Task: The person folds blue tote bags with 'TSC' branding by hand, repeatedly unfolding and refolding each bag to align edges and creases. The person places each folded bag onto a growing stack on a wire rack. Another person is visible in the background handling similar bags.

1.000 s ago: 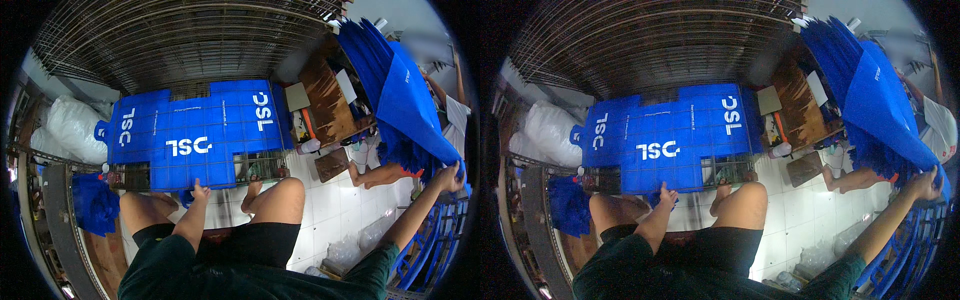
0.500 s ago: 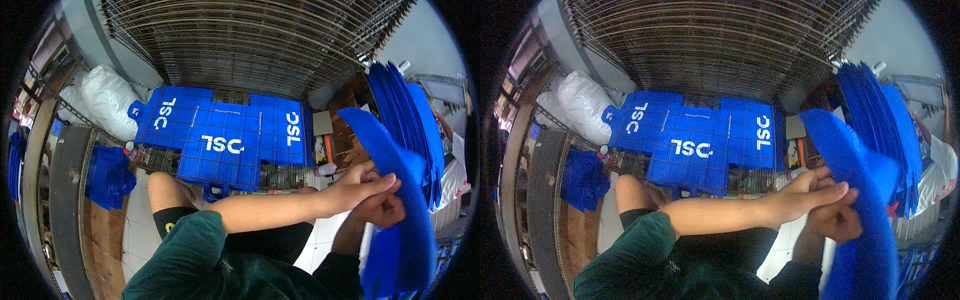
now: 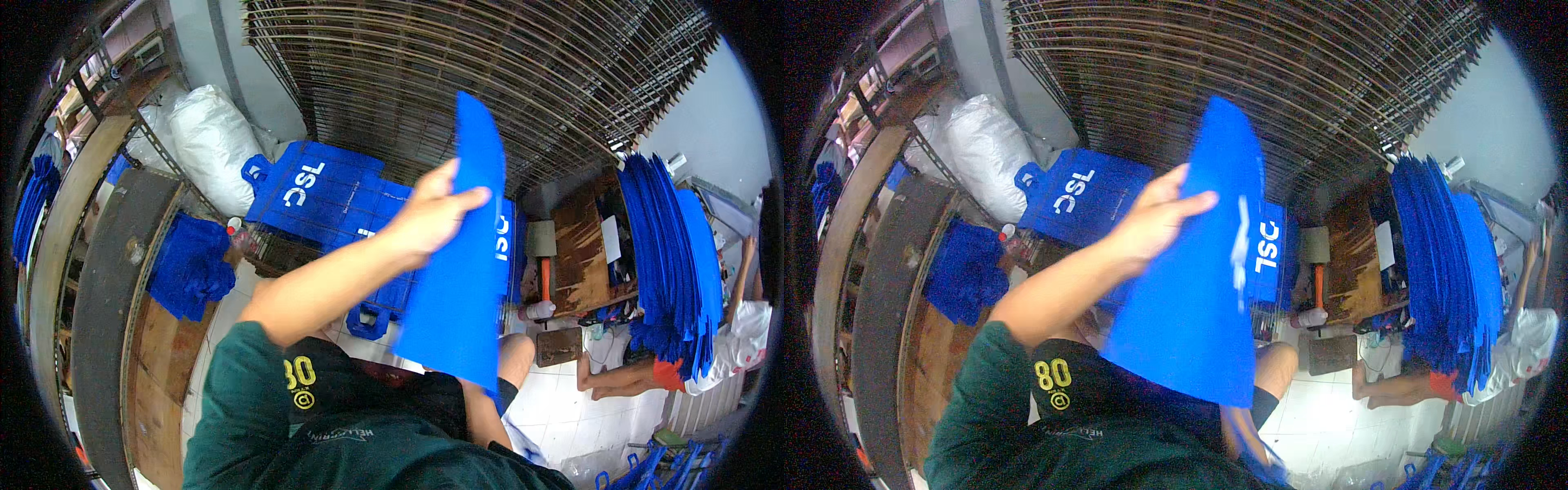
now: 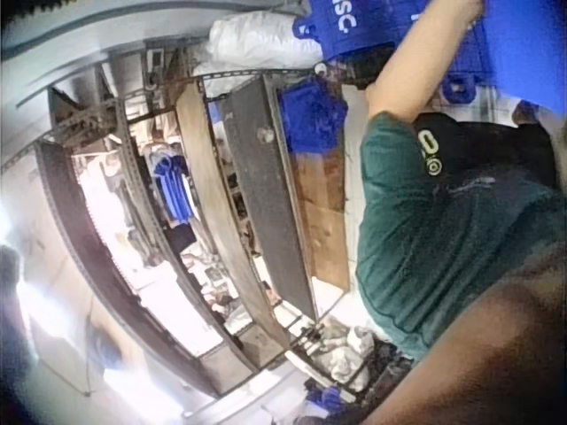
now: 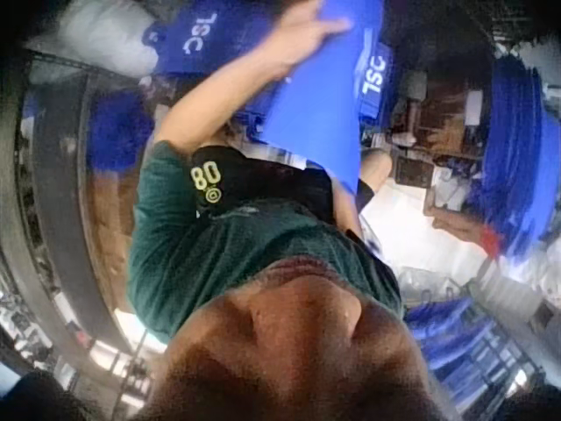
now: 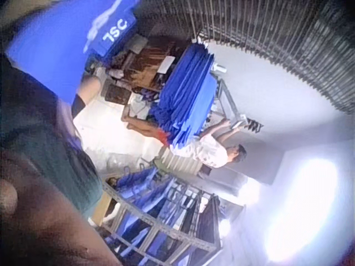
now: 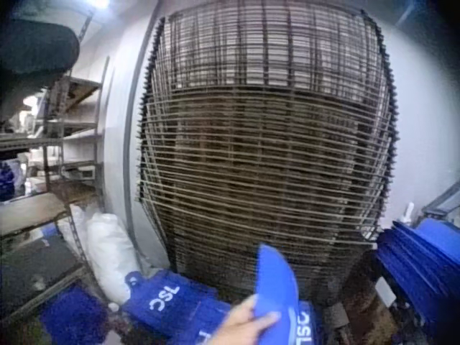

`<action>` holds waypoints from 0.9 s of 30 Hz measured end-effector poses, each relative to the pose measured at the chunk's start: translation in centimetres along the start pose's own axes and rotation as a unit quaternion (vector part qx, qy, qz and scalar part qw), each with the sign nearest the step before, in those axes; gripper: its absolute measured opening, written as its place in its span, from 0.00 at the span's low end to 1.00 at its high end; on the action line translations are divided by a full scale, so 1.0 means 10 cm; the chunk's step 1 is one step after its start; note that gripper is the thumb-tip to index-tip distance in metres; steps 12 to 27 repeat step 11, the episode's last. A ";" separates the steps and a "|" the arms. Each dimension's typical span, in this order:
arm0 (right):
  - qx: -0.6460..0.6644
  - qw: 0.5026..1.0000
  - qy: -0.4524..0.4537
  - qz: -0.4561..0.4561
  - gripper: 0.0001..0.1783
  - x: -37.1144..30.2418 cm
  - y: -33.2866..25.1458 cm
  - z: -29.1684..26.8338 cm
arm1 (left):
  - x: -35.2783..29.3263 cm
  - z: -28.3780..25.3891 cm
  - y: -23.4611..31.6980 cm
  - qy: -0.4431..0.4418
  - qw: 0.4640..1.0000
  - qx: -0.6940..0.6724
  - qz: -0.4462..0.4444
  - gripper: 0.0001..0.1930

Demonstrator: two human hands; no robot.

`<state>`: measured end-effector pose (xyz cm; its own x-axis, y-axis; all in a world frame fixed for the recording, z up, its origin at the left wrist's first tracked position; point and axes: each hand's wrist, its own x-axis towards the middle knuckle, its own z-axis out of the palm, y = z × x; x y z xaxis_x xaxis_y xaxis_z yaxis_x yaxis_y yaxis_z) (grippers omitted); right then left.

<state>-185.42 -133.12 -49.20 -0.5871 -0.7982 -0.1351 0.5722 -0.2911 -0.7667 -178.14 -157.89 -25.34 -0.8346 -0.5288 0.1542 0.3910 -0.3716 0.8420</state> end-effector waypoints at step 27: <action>-0.107 0.967 -0.101 0.210 0.38 0.59 -0.19 0.12 | -0.77 -2.22 0.12 0.086 0.980 0.151 -0.097 0.31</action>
